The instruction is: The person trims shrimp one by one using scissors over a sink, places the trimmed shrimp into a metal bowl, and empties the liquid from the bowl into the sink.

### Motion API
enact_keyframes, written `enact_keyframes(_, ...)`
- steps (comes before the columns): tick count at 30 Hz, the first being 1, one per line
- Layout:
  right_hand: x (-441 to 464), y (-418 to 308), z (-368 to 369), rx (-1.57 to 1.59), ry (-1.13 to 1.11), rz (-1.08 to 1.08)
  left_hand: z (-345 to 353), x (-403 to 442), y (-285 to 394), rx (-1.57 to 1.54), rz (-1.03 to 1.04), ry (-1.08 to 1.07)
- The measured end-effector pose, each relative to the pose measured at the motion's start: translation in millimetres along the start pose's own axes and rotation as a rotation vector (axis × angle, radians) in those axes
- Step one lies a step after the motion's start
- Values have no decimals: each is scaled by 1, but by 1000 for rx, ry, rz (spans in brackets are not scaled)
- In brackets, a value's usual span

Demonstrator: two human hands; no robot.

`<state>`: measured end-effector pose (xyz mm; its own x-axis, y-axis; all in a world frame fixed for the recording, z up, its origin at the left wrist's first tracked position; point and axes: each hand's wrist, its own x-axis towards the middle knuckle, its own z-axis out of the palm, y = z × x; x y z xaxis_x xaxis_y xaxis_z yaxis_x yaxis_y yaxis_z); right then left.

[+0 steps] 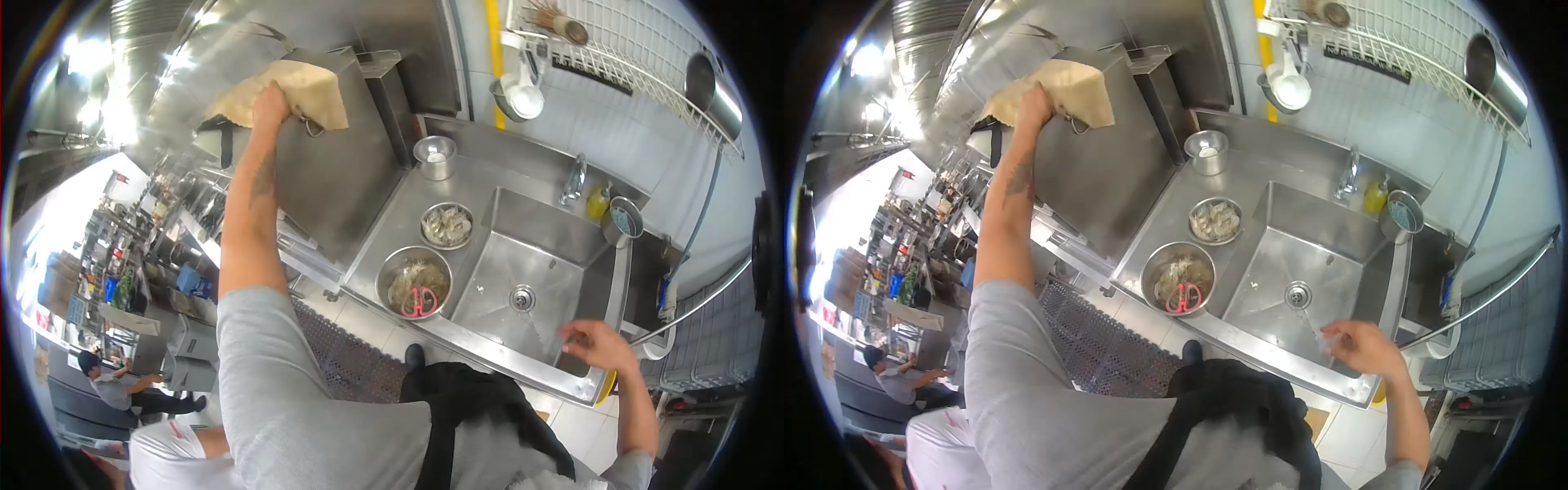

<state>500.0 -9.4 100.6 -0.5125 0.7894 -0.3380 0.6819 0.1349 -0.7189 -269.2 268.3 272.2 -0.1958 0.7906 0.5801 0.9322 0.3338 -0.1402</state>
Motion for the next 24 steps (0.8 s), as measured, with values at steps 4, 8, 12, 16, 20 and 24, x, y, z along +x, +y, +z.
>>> enact_keyframes(4,87,-143,-11,-214,25,-284,-52,46,-37,-130,14,319)
enact_keyframes(8,237,-326,3,-84,178,-866,-73,80,-81,-258,80,329)
enact_keyframes(12,394,-526,33,614,159,-650,-96,89,-112,-507,-61,241)
enact_keyframes(16,470,-632,55,1148,-248,-665,-89,71,-115,-1432,-172,-167)
enact_keyframes(20,574,-685,67,1388,78,-561,-87,53,-133,-240,395,-102)
enact_keyframes(24,595,-696,66,1336,33,-809,-99,33,-134,-100,400,-55)
